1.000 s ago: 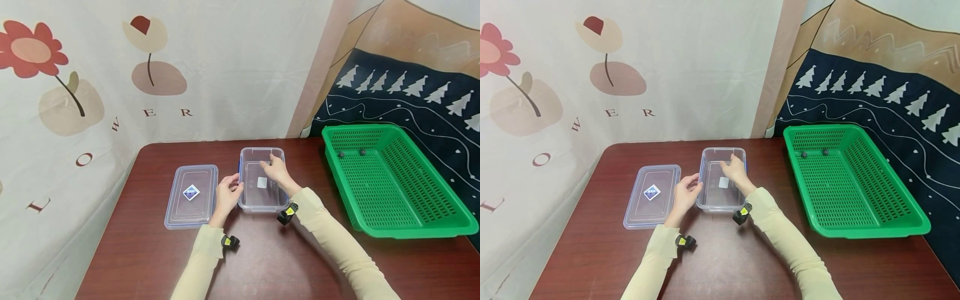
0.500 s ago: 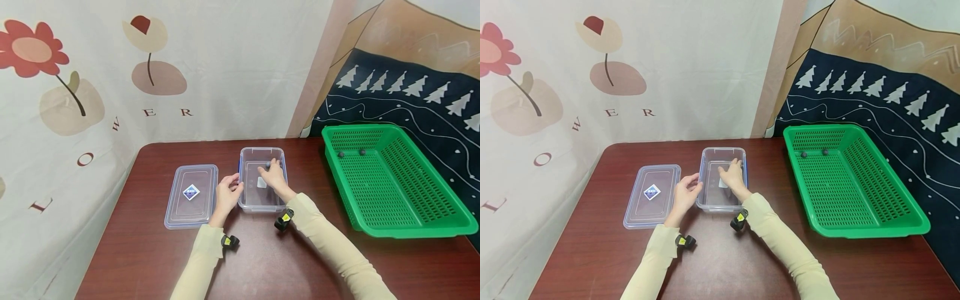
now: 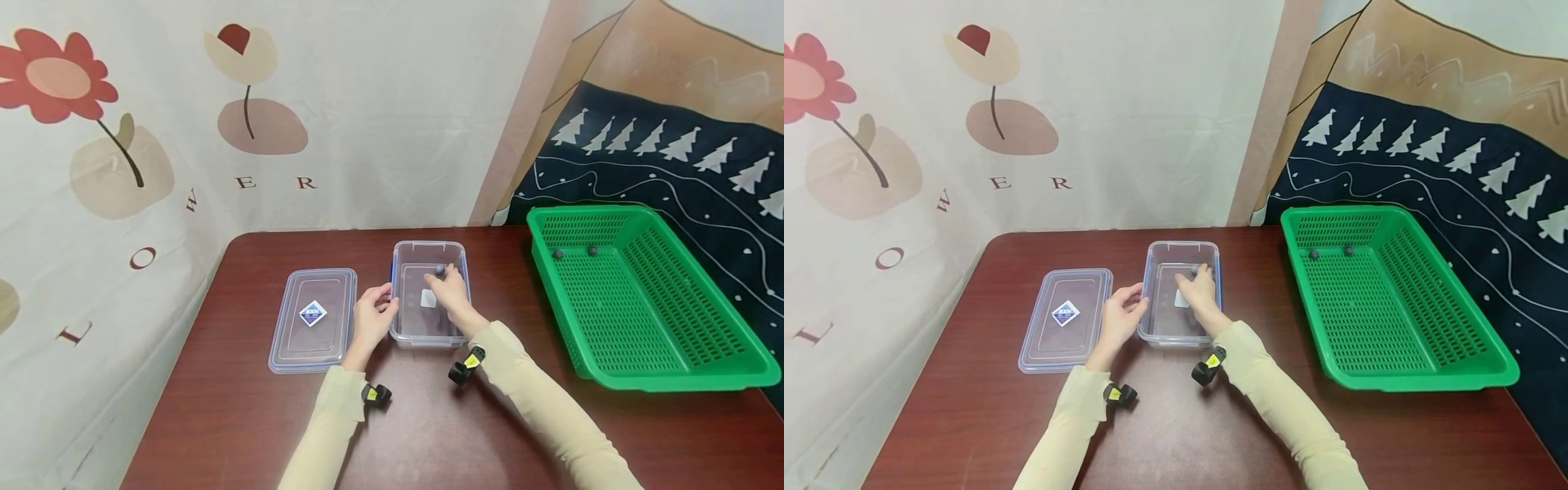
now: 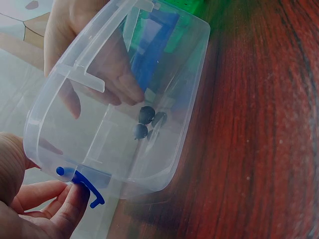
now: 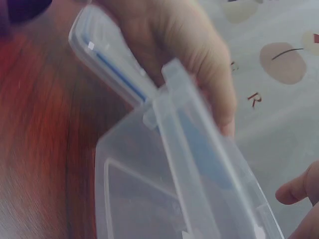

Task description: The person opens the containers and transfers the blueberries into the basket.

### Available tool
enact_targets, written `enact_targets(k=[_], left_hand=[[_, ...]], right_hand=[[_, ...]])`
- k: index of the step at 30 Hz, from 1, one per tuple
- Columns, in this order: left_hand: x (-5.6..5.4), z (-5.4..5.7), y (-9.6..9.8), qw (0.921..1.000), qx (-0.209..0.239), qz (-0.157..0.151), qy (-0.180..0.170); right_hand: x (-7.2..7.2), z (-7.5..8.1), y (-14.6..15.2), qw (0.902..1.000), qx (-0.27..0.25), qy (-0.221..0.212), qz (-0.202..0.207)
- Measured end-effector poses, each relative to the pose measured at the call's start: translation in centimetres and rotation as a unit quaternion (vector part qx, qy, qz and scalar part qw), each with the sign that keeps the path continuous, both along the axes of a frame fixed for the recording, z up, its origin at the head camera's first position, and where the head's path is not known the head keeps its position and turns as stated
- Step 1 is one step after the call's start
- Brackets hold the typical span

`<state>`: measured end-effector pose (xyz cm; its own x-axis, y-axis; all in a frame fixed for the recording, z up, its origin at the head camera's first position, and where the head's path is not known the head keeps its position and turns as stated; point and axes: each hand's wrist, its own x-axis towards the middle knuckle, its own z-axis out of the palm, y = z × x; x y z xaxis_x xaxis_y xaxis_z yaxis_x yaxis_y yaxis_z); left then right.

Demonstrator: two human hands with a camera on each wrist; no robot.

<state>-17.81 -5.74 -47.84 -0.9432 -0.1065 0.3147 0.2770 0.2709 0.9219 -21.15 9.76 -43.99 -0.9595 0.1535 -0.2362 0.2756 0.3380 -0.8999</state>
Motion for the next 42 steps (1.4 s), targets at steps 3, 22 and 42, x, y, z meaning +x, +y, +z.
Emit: enact_targets(k=[3,22,42], left_hand=[[0.0,0.0,0.0,1.0000,0.002,0.000,0.002],[-0.1,-0.1,0.0,0.9999,0.005,-0.002,0.009],[0.1,0.1,0.0,1.0000,-0.003,0.000,0.000]], right_hand=[[0.3,0.0,0.2,0.9997,-0.024,-0.009,-0.005],[-2.1,0.3,0.3,0.9979,-0.004,-0.063,0.015],[-10.8,-11.1,0.2,0.9992,0.030,-0.025,0.014]])
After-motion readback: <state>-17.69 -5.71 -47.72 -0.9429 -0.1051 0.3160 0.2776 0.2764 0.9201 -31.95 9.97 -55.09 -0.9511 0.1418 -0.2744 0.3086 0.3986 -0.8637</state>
